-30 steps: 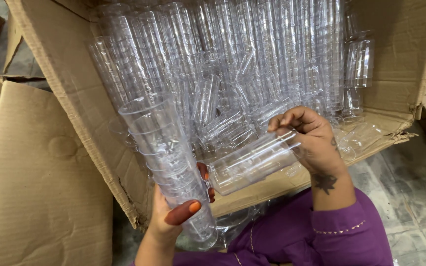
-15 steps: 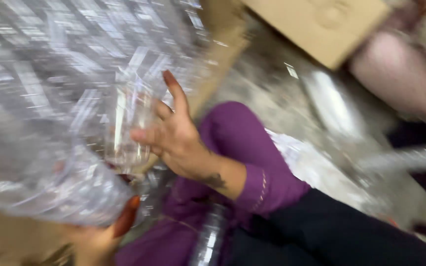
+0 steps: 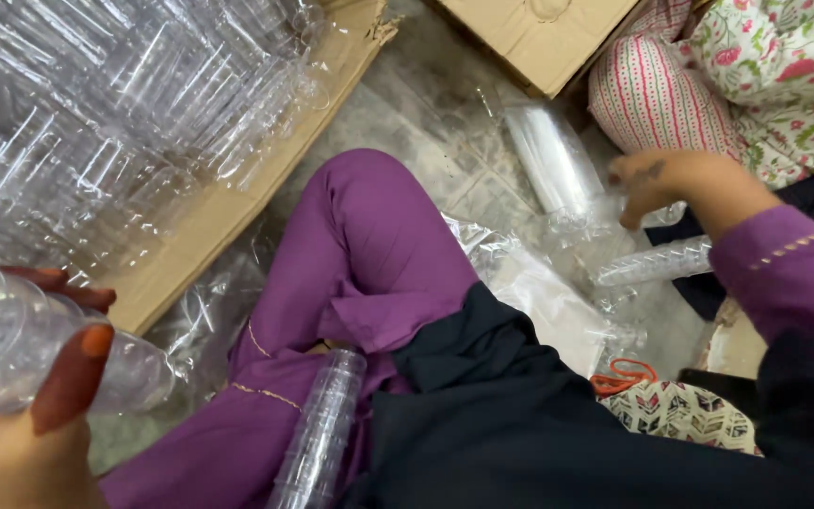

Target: The person sits on the floor and packs clear plastic cups into a cardboard box. They pick up stacks of cups, sometimes wrapped in plastic, and place them into the box. The person occasionally unwraps the plastic from the stacks before placing them inside.

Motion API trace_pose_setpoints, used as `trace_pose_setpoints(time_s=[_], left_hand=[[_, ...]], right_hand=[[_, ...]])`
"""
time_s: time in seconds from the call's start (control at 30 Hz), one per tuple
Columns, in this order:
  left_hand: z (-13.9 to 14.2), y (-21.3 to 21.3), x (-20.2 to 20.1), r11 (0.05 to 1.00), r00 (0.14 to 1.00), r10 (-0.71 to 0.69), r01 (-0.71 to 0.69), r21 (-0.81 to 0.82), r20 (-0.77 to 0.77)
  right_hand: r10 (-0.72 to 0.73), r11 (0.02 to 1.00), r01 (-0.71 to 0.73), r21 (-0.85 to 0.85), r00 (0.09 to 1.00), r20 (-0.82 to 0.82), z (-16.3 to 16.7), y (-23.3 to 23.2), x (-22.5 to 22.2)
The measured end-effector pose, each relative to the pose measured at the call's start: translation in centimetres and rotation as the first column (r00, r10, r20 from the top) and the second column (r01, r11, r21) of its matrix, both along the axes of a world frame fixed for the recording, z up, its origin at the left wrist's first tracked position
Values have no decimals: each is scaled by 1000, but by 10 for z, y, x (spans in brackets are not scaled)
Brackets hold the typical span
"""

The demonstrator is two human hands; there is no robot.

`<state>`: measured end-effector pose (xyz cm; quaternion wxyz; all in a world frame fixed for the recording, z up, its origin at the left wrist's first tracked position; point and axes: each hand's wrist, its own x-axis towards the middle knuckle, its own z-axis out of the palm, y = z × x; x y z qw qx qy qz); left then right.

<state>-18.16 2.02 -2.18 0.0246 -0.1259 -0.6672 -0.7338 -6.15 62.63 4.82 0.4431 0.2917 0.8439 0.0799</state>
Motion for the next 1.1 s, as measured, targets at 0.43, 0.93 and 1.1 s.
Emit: trace_pose_setpoints(time_s=[0.43, 0.93, 1.1], left_hand=[[0, 7, 4, 1000, 988, -14, 18, 25, -151], [-21, 4, -11, 997, 971, 17, 0, 72, -237], [0, 8, -19, 990, 987, 95, -80, 115, -127]], right_hand=[[119, 993, -120, 18, 991, 58, -59, 33, -12], [500, 794, -597, 116, 749, 435, -105, -29, -11], [740, 667, -655, 354, 636, -219, -75, -94, -103]])
